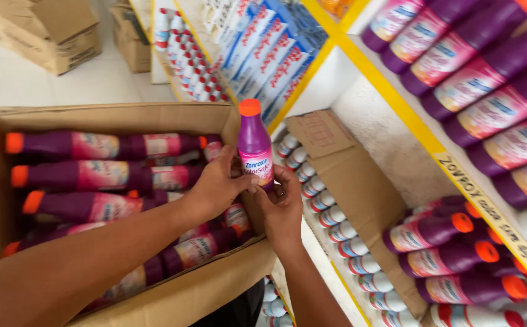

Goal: The person is taking bottles of cleaning liquid from a cardboard box and placing them onto grocery store shelves.

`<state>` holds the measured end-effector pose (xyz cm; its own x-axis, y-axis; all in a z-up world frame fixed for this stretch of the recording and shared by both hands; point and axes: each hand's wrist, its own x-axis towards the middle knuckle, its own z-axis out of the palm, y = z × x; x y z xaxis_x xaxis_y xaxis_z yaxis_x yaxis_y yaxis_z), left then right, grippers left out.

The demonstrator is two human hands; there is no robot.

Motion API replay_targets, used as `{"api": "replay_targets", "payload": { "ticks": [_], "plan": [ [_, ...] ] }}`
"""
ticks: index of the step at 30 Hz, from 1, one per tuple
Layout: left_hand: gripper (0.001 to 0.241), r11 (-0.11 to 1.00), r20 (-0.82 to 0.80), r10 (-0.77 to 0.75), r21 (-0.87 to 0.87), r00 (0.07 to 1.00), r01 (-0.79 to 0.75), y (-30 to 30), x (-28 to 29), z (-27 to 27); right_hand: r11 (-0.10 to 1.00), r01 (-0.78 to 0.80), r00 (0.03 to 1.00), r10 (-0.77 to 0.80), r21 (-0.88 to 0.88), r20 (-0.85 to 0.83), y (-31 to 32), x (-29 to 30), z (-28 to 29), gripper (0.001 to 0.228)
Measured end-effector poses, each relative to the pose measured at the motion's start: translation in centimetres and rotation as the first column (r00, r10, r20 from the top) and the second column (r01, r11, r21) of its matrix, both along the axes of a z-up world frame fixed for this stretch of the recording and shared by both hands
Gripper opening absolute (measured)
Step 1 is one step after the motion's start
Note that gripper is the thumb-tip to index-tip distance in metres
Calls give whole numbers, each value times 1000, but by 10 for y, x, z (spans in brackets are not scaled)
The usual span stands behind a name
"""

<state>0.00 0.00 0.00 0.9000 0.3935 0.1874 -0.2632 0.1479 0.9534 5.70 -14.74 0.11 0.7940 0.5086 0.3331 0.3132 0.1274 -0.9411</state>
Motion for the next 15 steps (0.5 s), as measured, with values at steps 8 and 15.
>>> {"api": "replay_targets", "payload": {
  "ticks": [8, 15],
  "plan": [
    [44, 979, 66, -199, -35, 978, 201, -86, 76, 22, 959, 235, 966, -249, 156, 73, -91, 45, -13, 50],
    [52, 964, 136, -131, 248, 982, 94, -181, 162, -1, 871, 473, 872, -484, 135, 69, -159, 70, -21, 55]
  ]
}}
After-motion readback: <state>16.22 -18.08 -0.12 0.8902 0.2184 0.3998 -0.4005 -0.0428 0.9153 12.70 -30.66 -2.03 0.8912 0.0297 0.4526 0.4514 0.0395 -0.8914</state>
